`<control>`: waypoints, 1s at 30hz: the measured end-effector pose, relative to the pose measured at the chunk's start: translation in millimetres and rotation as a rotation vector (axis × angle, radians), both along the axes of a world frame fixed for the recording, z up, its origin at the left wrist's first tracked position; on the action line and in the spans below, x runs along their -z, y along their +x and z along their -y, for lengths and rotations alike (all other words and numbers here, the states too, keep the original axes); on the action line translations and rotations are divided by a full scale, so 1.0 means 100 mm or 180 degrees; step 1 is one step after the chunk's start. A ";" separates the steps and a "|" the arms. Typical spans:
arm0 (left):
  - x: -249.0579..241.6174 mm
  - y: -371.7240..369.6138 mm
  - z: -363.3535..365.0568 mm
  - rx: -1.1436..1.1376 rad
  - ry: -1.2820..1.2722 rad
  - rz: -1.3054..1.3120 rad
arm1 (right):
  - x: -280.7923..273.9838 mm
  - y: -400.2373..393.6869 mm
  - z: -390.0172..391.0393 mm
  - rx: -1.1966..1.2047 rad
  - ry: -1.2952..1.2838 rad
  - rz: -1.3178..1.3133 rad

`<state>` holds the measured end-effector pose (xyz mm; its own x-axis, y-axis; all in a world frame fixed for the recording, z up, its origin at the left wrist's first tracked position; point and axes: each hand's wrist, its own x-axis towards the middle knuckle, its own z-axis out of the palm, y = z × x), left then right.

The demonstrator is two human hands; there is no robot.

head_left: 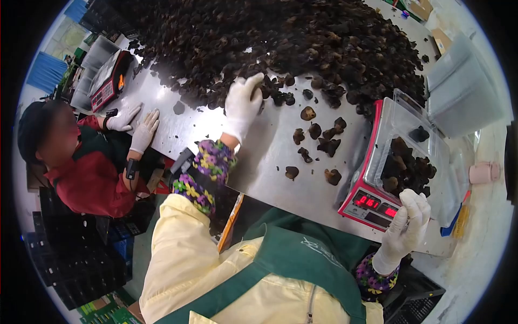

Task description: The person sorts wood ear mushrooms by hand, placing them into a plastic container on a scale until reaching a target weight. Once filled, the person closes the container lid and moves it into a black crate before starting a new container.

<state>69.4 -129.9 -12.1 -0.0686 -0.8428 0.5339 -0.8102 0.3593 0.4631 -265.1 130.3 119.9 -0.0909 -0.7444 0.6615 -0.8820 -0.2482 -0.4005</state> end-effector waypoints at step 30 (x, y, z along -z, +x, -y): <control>-1.34 -1.92 -0.96 0.2844 0.0926 -0.1234 | -0.02 -0.80 -0.33 0.0914 -0.0300 -0.0161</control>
